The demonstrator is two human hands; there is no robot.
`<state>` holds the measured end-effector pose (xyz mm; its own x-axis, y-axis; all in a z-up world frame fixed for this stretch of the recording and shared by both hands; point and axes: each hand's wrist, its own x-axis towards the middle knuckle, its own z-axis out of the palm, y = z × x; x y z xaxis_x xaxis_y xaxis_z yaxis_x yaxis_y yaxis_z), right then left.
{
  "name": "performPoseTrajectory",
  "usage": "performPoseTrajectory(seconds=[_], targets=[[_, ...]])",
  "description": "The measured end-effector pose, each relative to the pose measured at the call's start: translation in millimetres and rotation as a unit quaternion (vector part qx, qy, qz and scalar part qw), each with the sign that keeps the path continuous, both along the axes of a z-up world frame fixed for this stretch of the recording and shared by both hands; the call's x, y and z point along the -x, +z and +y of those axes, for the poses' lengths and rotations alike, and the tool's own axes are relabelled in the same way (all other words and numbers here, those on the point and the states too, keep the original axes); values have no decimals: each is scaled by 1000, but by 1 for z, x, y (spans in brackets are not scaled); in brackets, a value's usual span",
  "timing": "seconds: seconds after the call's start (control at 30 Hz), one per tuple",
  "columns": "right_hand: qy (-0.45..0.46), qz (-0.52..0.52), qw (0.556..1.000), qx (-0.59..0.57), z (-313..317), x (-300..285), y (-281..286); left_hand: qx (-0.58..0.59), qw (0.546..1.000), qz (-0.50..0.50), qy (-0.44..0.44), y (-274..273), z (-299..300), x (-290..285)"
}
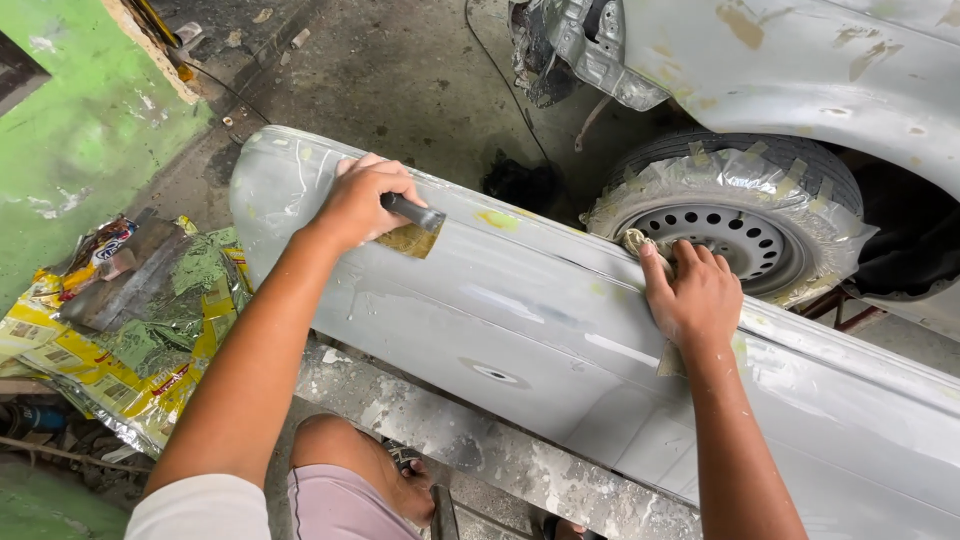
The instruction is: The person sands a white car bumper with a sanding block and wipes the surface with a cloth. The bumper is placed on a metal stand next to a vehicle.
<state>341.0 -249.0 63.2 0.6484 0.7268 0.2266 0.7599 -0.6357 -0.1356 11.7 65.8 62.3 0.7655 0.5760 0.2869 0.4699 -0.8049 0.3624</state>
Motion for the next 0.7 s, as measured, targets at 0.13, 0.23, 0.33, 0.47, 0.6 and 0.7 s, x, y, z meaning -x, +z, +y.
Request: performPoseTrajectory(seconds=[0.13, 0.23, 0.33, 0.47, 0.6, 0.7], targets=[[-5, -7, 1000, 16, 4, 4, 6, -36, 998, -27, -36, -4, -24, -41], [-2, -9, 1000, 14, 3, 3, 5, -46, 993, -68, -80, -13, -68, -100], [-1, -13, 1000, 9, 4, -2, 1, -64, 982, -113, -136, -11, -121, -153], [4, -2, 1000, -9, -5, -7, -5, -53, 979, -140, -141, -28, -132, -170], [22, 14, 999, -29, -6, -3, 2, -67, 988, -90, -107, -15, -58, -93], [13, 0, 1000, -22, -2, -2, 0, -77, 996, -31, -14, -11, 3, 5]])
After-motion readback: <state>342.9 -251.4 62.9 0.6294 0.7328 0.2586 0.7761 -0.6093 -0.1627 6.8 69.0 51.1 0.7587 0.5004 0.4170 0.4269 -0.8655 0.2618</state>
